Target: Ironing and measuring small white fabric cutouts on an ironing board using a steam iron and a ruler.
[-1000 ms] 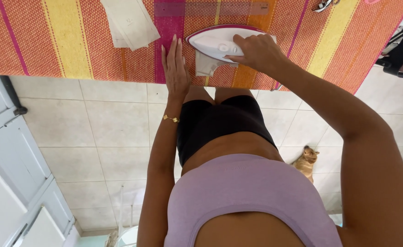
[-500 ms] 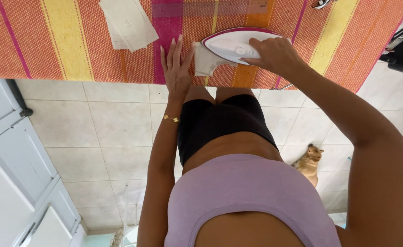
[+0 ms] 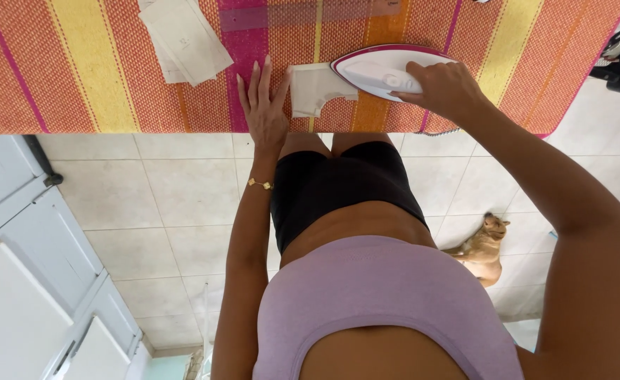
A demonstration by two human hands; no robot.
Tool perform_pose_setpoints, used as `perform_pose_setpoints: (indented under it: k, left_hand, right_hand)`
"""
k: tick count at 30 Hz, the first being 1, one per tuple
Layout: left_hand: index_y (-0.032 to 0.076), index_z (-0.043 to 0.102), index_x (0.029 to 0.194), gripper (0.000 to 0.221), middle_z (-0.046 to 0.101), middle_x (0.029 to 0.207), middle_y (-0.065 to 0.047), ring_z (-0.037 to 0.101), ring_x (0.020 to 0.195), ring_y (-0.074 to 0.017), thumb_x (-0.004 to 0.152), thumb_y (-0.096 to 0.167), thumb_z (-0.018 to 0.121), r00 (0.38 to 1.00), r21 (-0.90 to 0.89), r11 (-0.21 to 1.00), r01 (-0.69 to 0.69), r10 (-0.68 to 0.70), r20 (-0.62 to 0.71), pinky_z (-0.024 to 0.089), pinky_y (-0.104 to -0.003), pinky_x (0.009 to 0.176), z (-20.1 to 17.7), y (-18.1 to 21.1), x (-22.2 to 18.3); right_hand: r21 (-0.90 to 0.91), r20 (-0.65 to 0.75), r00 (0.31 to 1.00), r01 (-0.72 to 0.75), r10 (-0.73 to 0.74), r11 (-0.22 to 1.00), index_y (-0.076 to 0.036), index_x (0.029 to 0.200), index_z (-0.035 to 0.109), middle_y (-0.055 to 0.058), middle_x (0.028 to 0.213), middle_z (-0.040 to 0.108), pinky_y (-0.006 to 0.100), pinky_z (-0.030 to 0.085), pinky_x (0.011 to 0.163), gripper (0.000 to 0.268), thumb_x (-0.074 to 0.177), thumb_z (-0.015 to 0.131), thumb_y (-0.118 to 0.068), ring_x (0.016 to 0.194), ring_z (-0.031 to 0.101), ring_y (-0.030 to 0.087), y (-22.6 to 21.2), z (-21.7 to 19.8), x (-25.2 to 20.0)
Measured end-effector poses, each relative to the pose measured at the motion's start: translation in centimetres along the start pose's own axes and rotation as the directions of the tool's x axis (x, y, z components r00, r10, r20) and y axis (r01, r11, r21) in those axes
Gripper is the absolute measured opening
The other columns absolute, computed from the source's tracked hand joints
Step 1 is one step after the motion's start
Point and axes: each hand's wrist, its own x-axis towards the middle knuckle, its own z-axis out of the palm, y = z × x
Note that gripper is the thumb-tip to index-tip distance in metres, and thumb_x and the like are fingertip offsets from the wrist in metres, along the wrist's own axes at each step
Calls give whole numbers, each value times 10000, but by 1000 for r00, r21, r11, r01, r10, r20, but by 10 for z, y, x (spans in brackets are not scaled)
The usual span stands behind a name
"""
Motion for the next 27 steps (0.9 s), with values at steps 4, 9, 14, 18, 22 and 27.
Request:
perform_pose_setpoints:
  k: [4, 9, 14, 18, 22, 27]
  left_hand:
    - [274, 611, 1584, 496, 462, 1683, -105, 474, 1569, -348, 1188, -4, 499, 1000, -6, 1000, 13, -13, 4, 347, -653, 1328, -4, 3, 2]
    - [281, 607, 1585, 501, 466, 1679, -100, 479, 1564, -348, 1185, 0, 496, 1000, 5, 1000, 15, -16, 4, 352, -660, 1324, 0, 2, 1]
    - [279, 609, 1581, 505, 478, 1675, -103, 486, 1560, -349, 1174, -11, 534, 1000, -6, 1000, 19, -19, 3, 347, -657, 1323, -1, 2, 1]
    - [266, 618, 1576, 478, 457, 1684, -107, 481, 1563, -353, 1179, 12, 541, 1000, -25, 1000, 19, -19, 0, 350, -660, 1324, 0, 1, -1]
    - [261, 632, 1564, 482, 464, 1678, -106, 506, 1549, -348, 1181, 4, 492, 999, -30, 999, 28, -28, -15, 371, -653, 1318, -4, 2, 1]
    - [22, 618, 1457, 420, 506, 1646, -156, 474, 1576, -323, 1157, -17, 327, 991, -247, 962, 119, -130, -30, 278, -594, 1377, -16, 9, 6]
  right_hand:
    - [11, -21, 1000, 1, 0, 1000, -136, 1278, 727, -6, 690, 716, 375, 604, 495, 640, 1110, 599, -740, 549, 702, 183, 7, 5, -9]
    - [10, 14, 1000, -5, 4, 1000, -121, 1290, 730, 0, 722, 744, 393, 645, 542, 660, 1102, 602, -741, 587, 740, 195, 15, 7, -12]
    - [59, 35, 999, -11, 9, 998, -115, 1293, 712, 8, 722, 732, 417, 618, 555, 664, 1113, 571, -739, 584, 722, 217, 5, -4, 2]
    - [22, 18, 1000, 24, -24, 999, -125, 1290, 686, 21, 717, 711, 419, 604, 513, 660, 1135, 529, -747, 576, 712, 232, -11, -14, 22]
    - [12, 51, 997, 52, -52, 999, -125, 1341, 665, 26, 748, 730, 394, 621, 555, 680, 1145, 483, -751, 621, 727, 218, -30, -23, 45]
    - [37, 52, 995, 86, -88, 996, -111, 1331, 661, 75, 744, 736, 426, 613, 591, 695, 1155, 470, -756, 631, 738, 273, -55, -41, 74]
